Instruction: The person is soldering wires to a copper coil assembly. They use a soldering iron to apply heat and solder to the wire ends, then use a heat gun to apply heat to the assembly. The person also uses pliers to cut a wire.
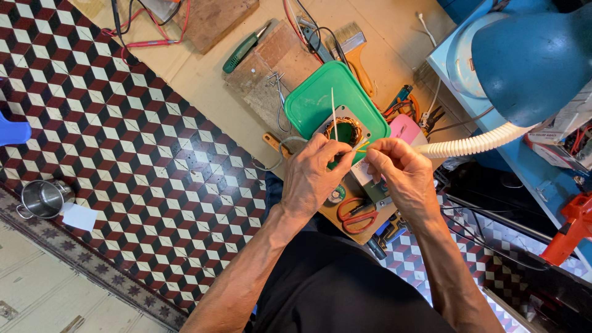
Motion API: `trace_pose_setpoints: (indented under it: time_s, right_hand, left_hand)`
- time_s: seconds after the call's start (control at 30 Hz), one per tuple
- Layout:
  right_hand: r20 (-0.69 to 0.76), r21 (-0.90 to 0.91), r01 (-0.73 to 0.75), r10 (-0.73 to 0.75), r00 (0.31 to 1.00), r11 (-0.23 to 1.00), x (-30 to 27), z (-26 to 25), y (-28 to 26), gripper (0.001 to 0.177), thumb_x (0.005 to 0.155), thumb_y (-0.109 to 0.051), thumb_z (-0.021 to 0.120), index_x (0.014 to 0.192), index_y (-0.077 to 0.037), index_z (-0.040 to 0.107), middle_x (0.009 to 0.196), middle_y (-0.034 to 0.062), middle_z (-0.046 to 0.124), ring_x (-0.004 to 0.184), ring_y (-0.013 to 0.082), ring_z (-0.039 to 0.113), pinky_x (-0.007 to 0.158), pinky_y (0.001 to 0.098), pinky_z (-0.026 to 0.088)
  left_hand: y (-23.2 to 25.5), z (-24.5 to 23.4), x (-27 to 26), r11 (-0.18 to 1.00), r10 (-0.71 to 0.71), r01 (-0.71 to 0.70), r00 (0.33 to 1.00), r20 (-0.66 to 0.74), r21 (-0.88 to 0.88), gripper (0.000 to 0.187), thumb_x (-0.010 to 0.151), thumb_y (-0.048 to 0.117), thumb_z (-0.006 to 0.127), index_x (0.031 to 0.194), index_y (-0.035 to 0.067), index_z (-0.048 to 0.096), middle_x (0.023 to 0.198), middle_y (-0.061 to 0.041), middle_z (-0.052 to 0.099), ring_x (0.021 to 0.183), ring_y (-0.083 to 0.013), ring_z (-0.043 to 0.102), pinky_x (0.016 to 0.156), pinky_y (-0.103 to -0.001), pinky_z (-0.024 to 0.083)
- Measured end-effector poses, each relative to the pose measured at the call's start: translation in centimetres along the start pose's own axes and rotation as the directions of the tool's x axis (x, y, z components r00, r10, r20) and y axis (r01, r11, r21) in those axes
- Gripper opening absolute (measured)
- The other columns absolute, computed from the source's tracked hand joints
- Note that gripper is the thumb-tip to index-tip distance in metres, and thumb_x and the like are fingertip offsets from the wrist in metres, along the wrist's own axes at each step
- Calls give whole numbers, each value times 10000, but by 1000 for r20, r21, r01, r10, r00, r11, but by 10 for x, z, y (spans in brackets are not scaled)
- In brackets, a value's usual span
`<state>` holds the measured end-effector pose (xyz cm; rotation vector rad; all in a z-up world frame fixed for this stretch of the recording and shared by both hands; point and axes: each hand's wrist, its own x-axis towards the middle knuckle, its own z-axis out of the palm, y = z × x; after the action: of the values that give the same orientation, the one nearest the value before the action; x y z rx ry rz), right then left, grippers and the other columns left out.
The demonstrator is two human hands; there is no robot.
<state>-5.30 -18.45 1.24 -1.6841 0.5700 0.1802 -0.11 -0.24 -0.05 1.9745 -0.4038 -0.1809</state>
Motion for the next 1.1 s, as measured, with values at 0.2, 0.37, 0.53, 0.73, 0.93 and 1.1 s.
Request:
trace_pose_setpoints:
  time_s: [0.2,0.37,0.53,0.73,0.93,1.1]
  right_hand:
    - [-29,12,25,-24,999,1000,0,7,2,188,1008,-153,674,1085,16,697,830,6,673,734,55,610,652,210,514]
    - [-21,-4,32,-32,999,999,1,6,1,189,999,-144,687,1096,17,706,834,9,674,727,55,599,646,211,504]
    - [-26,58,17,-16,1000,998,-2,2,-2,208,970,-139,702,1116,11,701,842,27,694,731,70,622,651,223,511]
    - [-40,31,33,-32,999,999,-1,-1,0,190,982,-132,708,1090,24,717,826,40,687,726,79,613,659,225,492]
    - [-19,40,37,-36,999,999,7,0,1,181,989,-135,703,1060,31,714,809,42,687,713,78,620,650,221,513]
    - [-30,69,40,-38,999,997,7,3,0,177,987,-133,703,1044,34,707,826,47,697,721,83,634,647,221,512]
  left_hand:
    - [-7,-1,-2,995,95,-95,995,8,36,134,927,145,760,1045,97,720,936,-49,617,799,-206,689,666,-336,571]
    - [-10,0,-2,993,114,-114,993,7,24,155,949,145,754,1090,103,706,972,-45,621,841,-203,691,712,-332,579]
    - [-10,-3,-3,998,58,-57,996,71,-10,190,941,151,750,1120,104,706,968,-52,612,805,-200,693,674,-325,579]
    - [-9,-4,-4,996,88,-89,995,50,14,173,958,127,738,1125,95,705,999,-62,625,840,-220,701,705,-340,577]
    - [-10,-4,-4,992,123,-124,991,48,20,177,956,118,729,1127,81,701,1004,-64,624,841,-217,703,711,-336,584]
    - [-11,-3,-5,995,104,-104,994,32,-2,168,954,112,735,1117,84,711,988,-65,627,832,-216,704,706,-333,580]
